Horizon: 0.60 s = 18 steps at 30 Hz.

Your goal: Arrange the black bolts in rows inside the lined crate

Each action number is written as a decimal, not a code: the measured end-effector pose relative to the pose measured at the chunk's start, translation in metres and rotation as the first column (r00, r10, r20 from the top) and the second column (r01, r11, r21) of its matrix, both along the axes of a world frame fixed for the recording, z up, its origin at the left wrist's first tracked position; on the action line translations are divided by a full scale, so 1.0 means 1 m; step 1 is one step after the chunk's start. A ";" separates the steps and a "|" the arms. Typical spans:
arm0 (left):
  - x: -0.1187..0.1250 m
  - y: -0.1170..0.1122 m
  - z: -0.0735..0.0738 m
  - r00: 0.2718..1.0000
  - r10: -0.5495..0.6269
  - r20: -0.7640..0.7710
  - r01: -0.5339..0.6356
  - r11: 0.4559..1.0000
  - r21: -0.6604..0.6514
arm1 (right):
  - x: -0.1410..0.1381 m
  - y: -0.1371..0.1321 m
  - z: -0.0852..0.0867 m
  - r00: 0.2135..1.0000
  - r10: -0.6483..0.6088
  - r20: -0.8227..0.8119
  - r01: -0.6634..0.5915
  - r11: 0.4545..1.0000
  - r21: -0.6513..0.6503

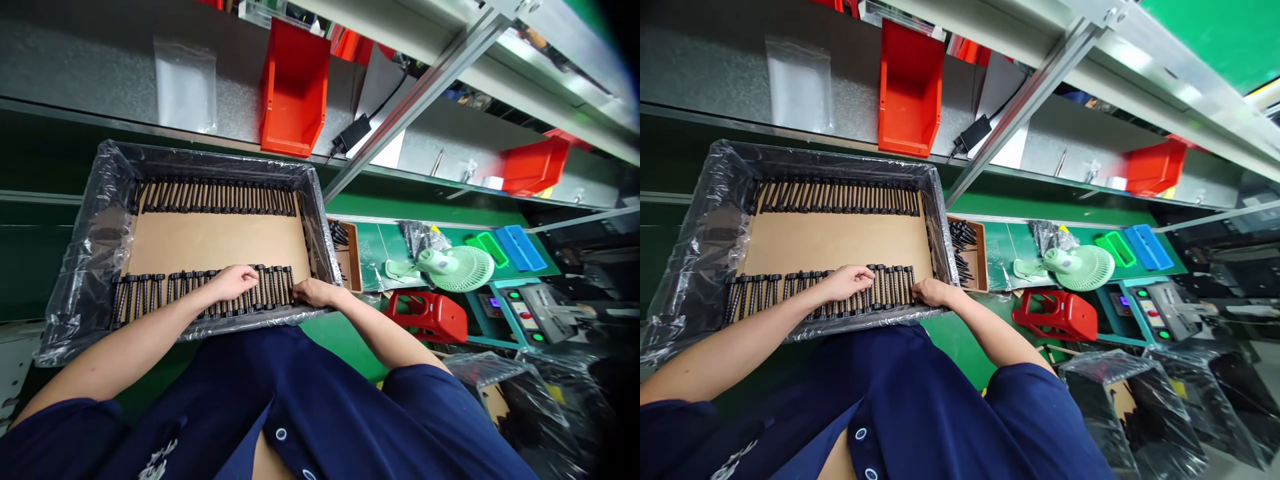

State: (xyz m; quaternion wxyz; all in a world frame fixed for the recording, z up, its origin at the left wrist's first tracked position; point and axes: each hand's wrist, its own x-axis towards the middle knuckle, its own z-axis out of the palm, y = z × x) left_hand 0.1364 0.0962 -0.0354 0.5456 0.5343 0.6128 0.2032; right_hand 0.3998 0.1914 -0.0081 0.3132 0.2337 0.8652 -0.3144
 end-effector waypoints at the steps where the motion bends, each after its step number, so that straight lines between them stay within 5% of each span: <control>1: 0.000 0.000 0.001 1.000 -0.016 -0.015 0.016 1.000 -0.001 | 0.000 0.000 0.002 1.000 -0.007 -0.005 0.007 1.000 0.017; 5: -0.003 0.003 0.006 0.997 -0.019 -0.075 0.019 1.000 0.000 | 0.010 0.007 0.022 0.982 -0.064 -0.177 0.072 0.997 0.041; 7: -0.005 0.005 0.007 0.996 -0.002 -0.084 0.001 1.000 -0.012 | 0.023 0.018 0.035 0.912 -0.194 -0.362 0.217 0.976 0.023; 10: -0.007 0.009 0.008 0.997 0.054 -0.047 -0.056 0.998 -0.037 | 0.056 0.044 0.040 0.644 -0.500 -0.579 0.605 0.796 -0.014; 13: -0.010 0.014 0.008 0.990 0.139 0.007 -0.138 0.989 -0.056 | 0.103 0.077 0.015 0.382 -0.667 -0.639 0.866 0.501 -0.006; 15: -0.013 0.016 0.006 0.979 0.205 0.020 -0.204 0.977 -0.056 | 0.135 0.094 -0.018 0.344 -0.739 -0.579 0.926 0.368 0.082; 17: -0.019 0.018 0.006 0.958 0.287 0.006 -0.287 0.957 -0.040 | 0.161 0.103 -0.055 0.388 -0.814 -0.432 0.921 0.321 0.222; 18: -0.023 0.018 0.006 0.943 0.332 -0.014 -0.332 0.943 -0.022 | 0.170 0.104 -0.074 0.426 -0.842 -0.332 0.898 0.347 0.271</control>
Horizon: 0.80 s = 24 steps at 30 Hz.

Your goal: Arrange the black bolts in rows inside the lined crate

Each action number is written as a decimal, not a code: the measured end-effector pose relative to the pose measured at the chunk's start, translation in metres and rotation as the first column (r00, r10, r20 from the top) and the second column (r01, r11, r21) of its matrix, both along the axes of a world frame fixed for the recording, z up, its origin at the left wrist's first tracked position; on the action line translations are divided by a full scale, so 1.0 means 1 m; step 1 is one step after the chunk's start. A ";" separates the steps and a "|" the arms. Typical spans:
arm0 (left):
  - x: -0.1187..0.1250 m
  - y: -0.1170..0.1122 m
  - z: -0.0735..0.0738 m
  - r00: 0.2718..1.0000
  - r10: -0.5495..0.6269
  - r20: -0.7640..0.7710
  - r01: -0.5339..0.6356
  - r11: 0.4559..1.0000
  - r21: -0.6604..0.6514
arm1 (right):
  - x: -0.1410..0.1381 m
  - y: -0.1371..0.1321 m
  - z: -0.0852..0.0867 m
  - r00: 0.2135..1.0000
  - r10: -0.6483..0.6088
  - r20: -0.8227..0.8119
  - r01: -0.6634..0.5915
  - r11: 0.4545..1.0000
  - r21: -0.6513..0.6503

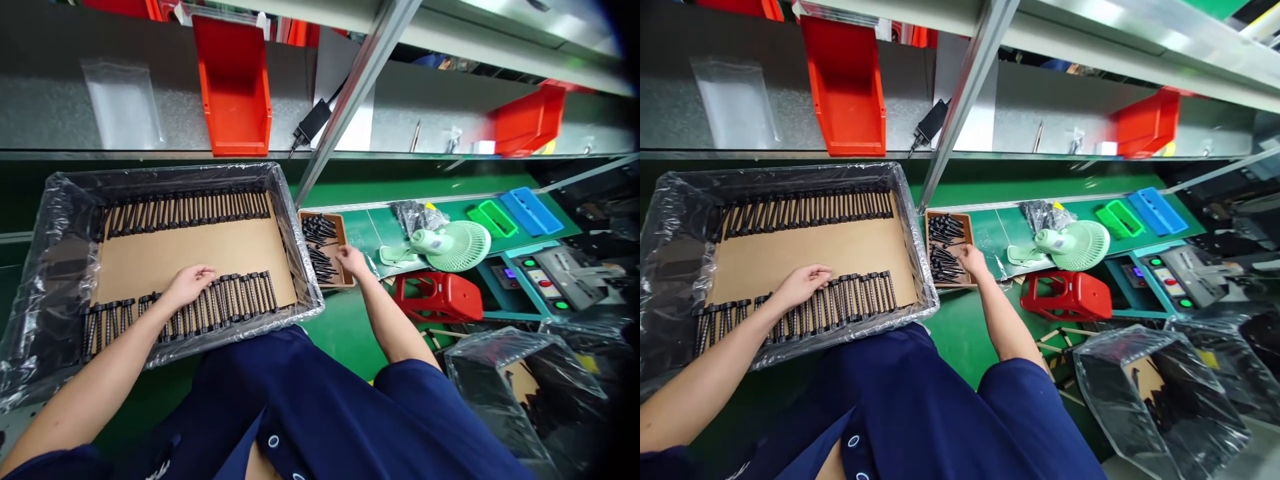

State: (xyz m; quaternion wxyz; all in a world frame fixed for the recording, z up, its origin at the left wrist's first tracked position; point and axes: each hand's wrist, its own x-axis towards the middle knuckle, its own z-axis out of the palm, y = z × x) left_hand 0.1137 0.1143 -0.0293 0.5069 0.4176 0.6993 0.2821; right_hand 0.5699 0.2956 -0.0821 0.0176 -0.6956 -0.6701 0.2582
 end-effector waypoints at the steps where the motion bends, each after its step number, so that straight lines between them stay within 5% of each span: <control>1: -0.004 -0.001 0.001 0.998 0.049 -0.035 -0.048 0.999 0.014 | 0.007 0.000 -0.018 0.997 0.033 0.069 -0.028 0.996 -0.081; 6: -0.014 -0.015 0.025 0.937 0.281 -0.208 -0.269 0.960 0.081 | 0.016 -0.005 -0.095 0.907 0.377 0.187 -0.323 0.909 -0.264; 11: 0.011 -0.037 0.042 0.866 0.445 -0.226 -0.436 0.895 0.091 | 0.023 0.010 -0.142 0.818 0.558 0.139 -0.510 0.816 -0.271; 15: 0.032 -0.051 0.028 0.831 0.533 -0.160 -0.527 0.846 0.082 | 0.030 0.026 -0.160 0.761 0.648 0.033 -0.623 0.744 -0.242; 19: 0.039 -0.053 0.013 0.818 0.560 -0.134 -0.561 0.827 0.029 | 0.027 0.027 -0.165 0.791 0.606 0.082 -0.581 0.786 -0.212; 24: 0.039 -0.043 0.015 0.778 0.603 -0.174 -0.606 0.794 0.043 | 0.012 0.013 -0.155 0.778 0.569 0.267 -0.550 0.822 -0.149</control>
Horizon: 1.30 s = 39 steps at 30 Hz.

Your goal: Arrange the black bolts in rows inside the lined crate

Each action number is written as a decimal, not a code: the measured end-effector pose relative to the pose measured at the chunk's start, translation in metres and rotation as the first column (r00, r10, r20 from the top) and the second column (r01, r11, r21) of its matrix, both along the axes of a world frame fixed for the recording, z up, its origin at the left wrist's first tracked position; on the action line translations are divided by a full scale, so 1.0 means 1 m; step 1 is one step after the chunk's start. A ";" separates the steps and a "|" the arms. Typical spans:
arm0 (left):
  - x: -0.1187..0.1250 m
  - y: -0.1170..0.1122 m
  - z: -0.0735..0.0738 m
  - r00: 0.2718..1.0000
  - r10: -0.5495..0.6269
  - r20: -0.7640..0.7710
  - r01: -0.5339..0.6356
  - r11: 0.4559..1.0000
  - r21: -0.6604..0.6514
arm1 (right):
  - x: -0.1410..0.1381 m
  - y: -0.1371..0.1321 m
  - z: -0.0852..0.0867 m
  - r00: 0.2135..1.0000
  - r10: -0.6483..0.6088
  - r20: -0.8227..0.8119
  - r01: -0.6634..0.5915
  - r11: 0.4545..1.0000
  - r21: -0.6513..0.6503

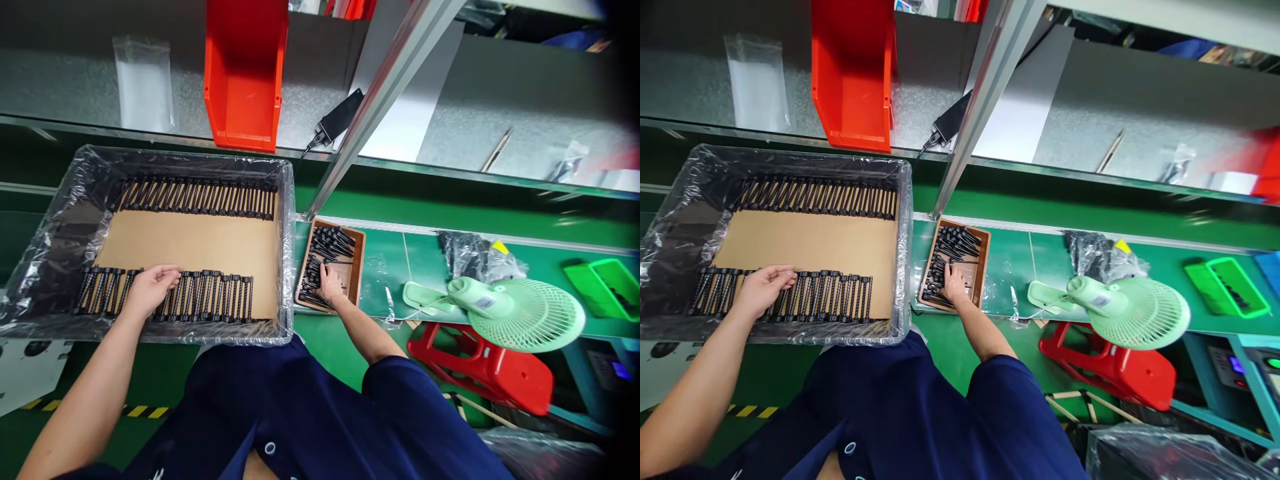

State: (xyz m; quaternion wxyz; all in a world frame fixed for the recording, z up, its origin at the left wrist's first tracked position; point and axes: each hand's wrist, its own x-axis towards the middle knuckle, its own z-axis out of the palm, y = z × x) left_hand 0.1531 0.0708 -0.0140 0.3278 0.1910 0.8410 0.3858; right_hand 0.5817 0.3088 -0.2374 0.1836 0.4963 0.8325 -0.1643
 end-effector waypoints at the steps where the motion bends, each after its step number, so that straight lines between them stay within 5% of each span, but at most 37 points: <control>1: 0.000 0.002 0.001 1.000 0.004 -0.010 -0.004 1.000 -0.009 | -0.002 -0.001 0.004 1.000 -0.003 0.012 0.003 1.000 0.016; 9: -0.010 0.001 -0.008 0.995 -0.064 -0.076 0.056 0.994 -0.095 | 0.000 0.007 0.034 0.990 -0.126 0.064 0.131 0.988 -0.077; 16: -0.005 0.002 -0.006 0.989 -0.141 -0.052 0.135 0.986 -0.100 | 0.010 0.012 0.079 0.868 -0.482 -0.120 0.479 0.876 -0.056; 21: 0.011 0.015 0.016 0.979 -0.202 0.004 0.202 0.979 -0.026 | 0.005 0.016 0.152 0.620 -0.559 -0.550 0.634 0.770 -0.069; 25: 0.040 0.038 0.042 0.907 -0.415 0.070 0.410 0.909 0.072 | -0.034 0.001 0.227 0.428 -0.410 -0.806 0.533 0.834 -0.141; 28: 0.074 0.059 0.055 0.790 -0.569 0.230 0.505 0.816 0.281 | -0.088 -0.025 0.263 0.394 -0.325 -0.860 0.323 0.925 -0.202; 31: 0.106 0.075 0.053 0.691 -0.629 0.356 0.410 0.746 0.524 | -0.151 -0.055 0.271 0.484 -0.285 -0.827 0.182 0.958 -0.223; 34: 0.119 0.081 0.043 0.664 -0.565 0.489 0.169 0.751 0.638 | -0.205 -0.081 0.262 0.579 -0.289 -0.763 0.172 0.957 -0.233; 39: 0.098 0.073 0.034 0.695 -0.302 0.652 -0.169 0.813 0.557 | -0.251 -0.113 0.253 0.476 -0.212 -0.853 -0.005 0.970 -0.243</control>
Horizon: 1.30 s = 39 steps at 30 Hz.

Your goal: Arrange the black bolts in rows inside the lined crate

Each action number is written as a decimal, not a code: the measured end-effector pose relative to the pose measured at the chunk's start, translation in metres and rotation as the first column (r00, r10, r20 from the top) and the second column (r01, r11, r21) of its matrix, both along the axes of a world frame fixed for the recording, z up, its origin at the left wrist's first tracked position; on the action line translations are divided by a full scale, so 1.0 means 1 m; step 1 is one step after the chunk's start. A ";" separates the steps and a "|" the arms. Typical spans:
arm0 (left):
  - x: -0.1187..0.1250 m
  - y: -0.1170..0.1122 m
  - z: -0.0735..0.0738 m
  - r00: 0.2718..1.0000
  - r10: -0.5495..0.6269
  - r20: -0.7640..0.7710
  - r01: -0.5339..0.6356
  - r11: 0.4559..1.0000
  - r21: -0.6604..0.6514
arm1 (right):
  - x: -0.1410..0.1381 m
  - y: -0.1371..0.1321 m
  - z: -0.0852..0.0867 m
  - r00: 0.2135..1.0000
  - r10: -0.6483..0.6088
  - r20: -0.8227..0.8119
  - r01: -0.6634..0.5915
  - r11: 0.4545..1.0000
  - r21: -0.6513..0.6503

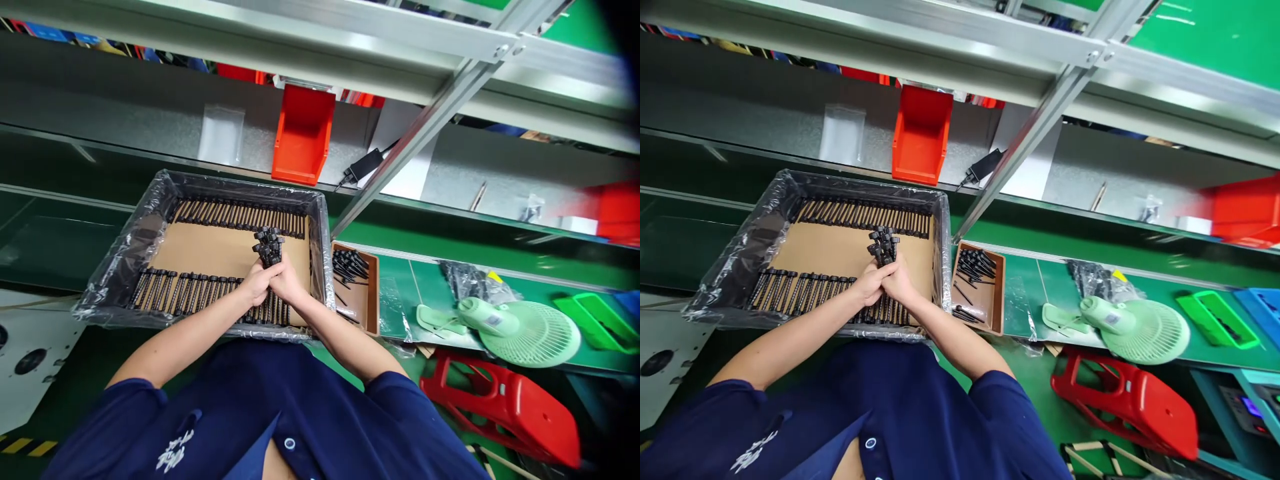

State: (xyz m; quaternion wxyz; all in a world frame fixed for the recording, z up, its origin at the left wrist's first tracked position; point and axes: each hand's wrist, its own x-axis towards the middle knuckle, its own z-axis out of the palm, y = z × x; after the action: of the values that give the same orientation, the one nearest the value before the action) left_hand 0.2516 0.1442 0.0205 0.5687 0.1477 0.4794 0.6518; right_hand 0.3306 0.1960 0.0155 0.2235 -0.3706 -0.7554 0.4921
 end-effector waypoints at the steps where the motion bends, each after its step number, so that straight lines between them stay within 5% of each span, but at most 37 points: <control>1: -0.007 -0.002 0.000 0.999 0.035 0.017 -0.035 0.999 -0.026 | -0.004 -0.005 0.000 0.999 0.024 -0.035 -0.024 1.000 0.013; 6: -0.039 -0.004 -0.003 0.989 0.130 0.074 -0.123 0.989 -0.082 | -0.022 -0.016 -0.003 0.976 0.068 -0.206 -0.101 0.982 -0.157; 10: -0.056 -0.003 -0.011 0.985 0.156 0.071 -0.154 0.987 -0.041 | -0.038 -0.014 -0.014 0.885 -0.147 -0.441 -0.074 0.892 -0.445; 13: -0.061 -0.001 -0.016 0.989 0.128 0.076 -0.123 0.990 -0.067 | -0.042 -0.007 -0.020 0.875 -0.294 -0.385 0.039 0.835 -0.549; 17: -0.061 0.000 -0.022 0.994 0.106 0.031 -0.103 0.991 -0.081 | -0.033 0.005 -0.022 0.910 -0.334 -0.247 0.171 0.844 -0.509; 21: -0.055 0.000 -0.029 0.992 0.103 -0.071 -0.106 0.994 -0.033 | -0.025 0.009 -0.024 0.952 -0.212 -0.221 0.117 0.918 -0.378; 24: -0.052 0.000 -0.032 0.993 0.067 -0.099 -0.072 0.996 -0.044 | -0.023 0.012 -0.025 0.970 -0.166 -0.177 0.078 0.904 -0.419; 28: -0.056 0.002 -0.034 0.987 0.052 -0.154 -0.071 0.990 -0.121 | -0.009 0.026 -0.021 0.951 -0.258 -0.171 0.186 0.918 -0.350; 32: -0.063 0.005 -0.031 0.982 0.089 -0.168 -0.113 0.984 -0.139 | 0.023 0.041 -0.021 0.930 -0.308 0.198 0.326 0.944 -0.060; 35: -0.064 0.004 -0.027 0.989 0.069 -0.134 -0.089 0.985 -0.151 | 0.042 0.038 -0.032 0.769 -0.193 0.610 0.181 0.980 0.083; 39: -0.063 0.001 -0.022 0.992 0.014 -0.125 -0.034 0.986 -0.162 | 0.050 0.027 -0.053 0.573 -0.106 0.813 0.098 0.993 0.060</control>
State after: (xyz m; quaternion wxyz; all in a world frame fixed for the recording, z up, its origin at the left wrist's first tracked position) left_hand 0.1889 0.1452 -0.0013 0.5404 0.1345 0.5674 0.6066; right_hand 0.3801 0.2226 -0.0375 -0.1183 -0.5966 -0.7532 0.2504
